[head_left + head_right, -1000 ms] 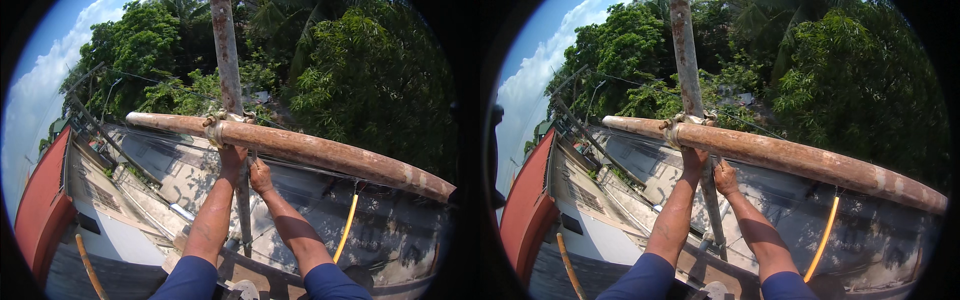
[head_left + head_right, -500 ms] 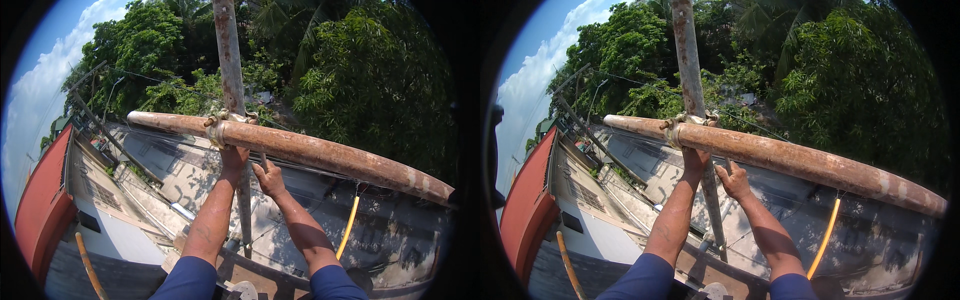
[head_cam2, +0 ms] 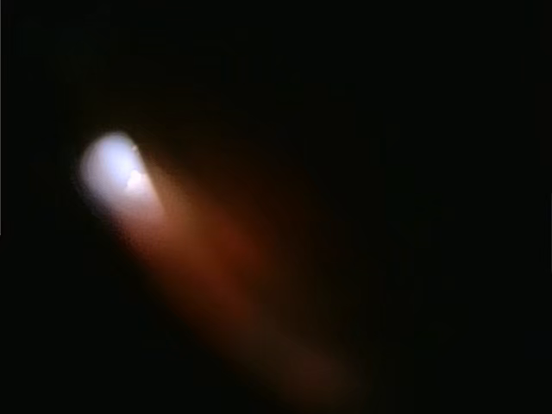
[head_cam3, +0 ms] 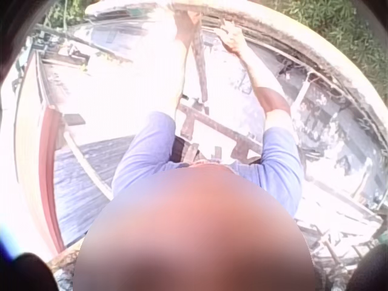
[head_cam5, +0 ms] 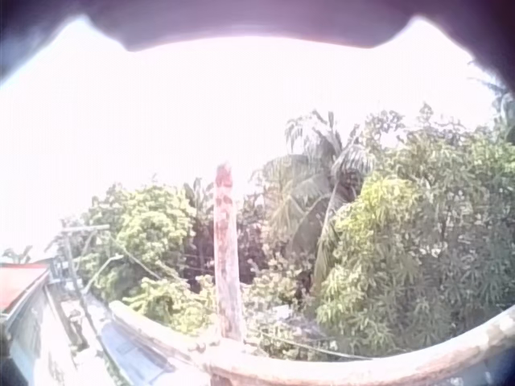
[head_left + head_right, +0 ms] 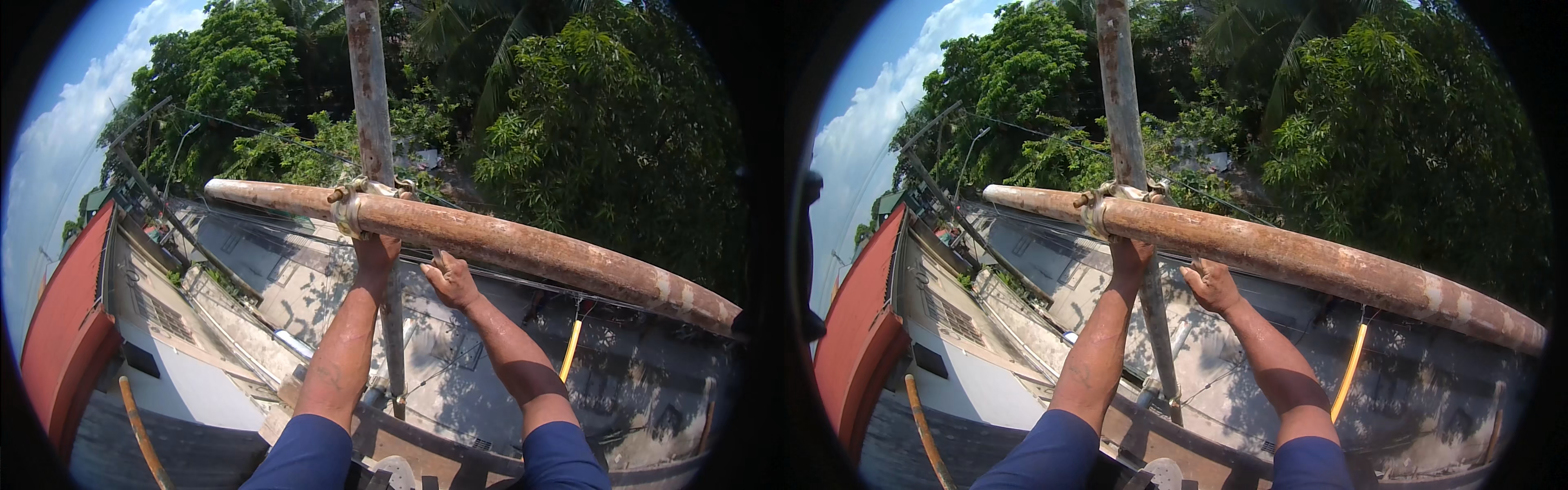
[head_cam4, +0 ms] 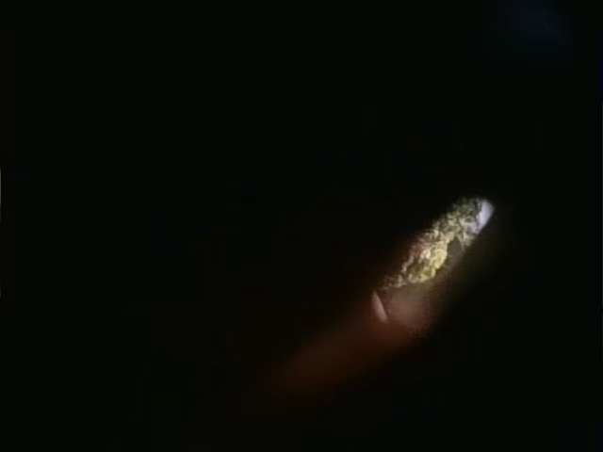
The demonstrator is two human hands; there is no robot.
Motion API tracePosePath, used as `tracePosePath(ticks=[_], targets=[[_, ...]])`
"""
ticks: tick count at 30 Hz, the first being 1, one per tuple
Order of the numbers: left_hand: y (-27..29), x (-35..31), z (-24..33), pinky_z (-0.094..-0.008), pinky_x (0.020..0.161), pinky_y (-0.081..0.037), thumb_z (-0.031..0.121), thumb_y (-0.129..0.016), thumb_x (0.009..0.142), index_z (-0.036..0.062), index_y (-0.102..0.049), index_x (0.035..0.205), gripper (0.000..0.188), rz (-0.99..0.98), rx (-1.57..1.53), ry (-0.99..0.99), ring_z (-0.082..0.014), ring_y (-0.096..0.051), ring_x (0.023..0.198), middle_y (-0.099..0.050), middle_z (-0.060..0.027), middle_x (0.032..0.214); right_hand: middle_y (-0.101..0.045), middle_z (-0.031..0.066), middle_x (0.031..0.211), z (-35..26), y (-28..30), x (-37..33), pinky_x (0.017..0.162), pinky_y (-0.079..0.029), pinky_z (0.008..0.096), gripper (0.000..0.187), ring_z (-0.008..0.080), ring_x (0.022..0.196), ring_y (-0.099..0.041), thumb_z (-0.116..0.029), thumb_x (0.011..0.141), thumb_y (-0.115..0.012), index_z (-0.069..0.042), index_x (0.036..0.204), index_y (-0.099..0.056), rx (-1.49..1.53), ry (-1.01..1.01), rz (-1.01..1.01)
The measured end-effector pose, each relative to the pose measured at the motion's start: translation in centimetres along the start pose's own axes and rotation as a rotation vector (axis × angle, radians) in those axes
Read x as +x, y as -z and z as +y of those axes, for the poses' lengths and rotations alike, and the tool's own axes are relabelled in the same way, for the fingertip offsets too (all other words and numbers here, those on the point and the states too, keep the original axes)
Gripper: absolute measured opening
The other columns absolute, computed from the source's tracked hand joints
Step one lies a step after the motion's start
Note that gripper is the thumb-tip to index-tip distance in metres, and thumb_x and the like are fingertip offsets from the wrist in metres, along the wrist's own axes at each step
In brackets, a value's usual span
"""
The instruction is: The person uses a wrench to tighten bolts on metal scaffolding poles while standing on a rooftop. They adjust and secure multiple joints, then move along the scaffolding to continue tightening connections.
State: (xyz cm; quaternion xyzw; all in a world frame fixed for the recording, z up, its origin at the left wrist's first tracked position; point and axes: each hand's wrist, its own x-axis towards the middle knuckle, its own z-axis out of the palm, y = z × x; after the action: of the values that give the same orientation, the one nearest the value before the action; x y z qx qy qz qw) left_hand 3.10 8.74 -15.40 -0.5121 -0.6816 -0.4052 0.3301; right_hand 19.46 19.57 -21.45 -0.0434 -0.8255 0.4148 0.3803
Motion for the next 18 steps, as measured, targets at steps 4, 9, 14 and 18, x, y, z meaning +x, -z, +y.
tracePosePath(ticks=[4,9,14,18], targets=[[0.7,0.3,0.5,-0.0485,0.099,-0.044,0.019,-0.067,0.089,0.0176,-0.067,0.129,0.040,0.001,0.040,0.006,-0.0326,-0.062,0.115,-0.071,-0.0075,0.118,-0.056,0.0152,0.067,0.7,0.1,-0.1,0.059,-0.045,0.0388,0.022,0.0261,0.059,-0.054,-0.019,0.091,-0.065,0.000,0.090,-0.054,0.021,0.003,0.005],[0.8,0.0,0.4,-0.0472,0.100,-0.044,0.020,-0.067,0.090,0.0146,-0.066,0.128,0.039,-0.082,-0.006,0.055,-0.0305,-0.060,0.118,-0.069,-0.0068,0.122,-0.050,0.0132,0.068,0.6,2.0,0.3,0.063,-0.044,0.0384,0.021,0.0239,0.063,-0.049,-0.019,0.093,-0.063,-0.001,0.087,-0.053,0.017,0.001,-0.080],[0.5,0.5,1.1,-0.0434,0.099,-0.045,0.019,-0.068,0.090,0.0120,-0.066,0.128,0.038,-0.099,-0.308,0.223,-0.0282,-0.062,0.115,-0.070,-0.0059,0.120,-0.043,0.0114,0.071,-1.6,3.5,0.7,0.065,-0.041,0.0369,0.028,0.0215,0.067,-0.041,-0.024,0.094,-0.064,-0.003,0.085,-0.047,0.026,-0.372,-0.230],[0.4,0.8,1.4,-0.0413,0.096,-0.049,0.017,-0.067,0.093,0.0110,-0.068,0.125,0.032,-0.055,-0.517,0.285,-0.0270,-0.066,0.111,-0.072,-0.0074,0.116,-0.042,0.0128,0.069,-2.4,3.0,0.4,0.063,-0.041,0.0368,0.035,0.0232,0.066,-0.040,-0.025,0.089,-0.072,-0.003,0.088,-0.044,-0.095,-0.240,-0.196]])
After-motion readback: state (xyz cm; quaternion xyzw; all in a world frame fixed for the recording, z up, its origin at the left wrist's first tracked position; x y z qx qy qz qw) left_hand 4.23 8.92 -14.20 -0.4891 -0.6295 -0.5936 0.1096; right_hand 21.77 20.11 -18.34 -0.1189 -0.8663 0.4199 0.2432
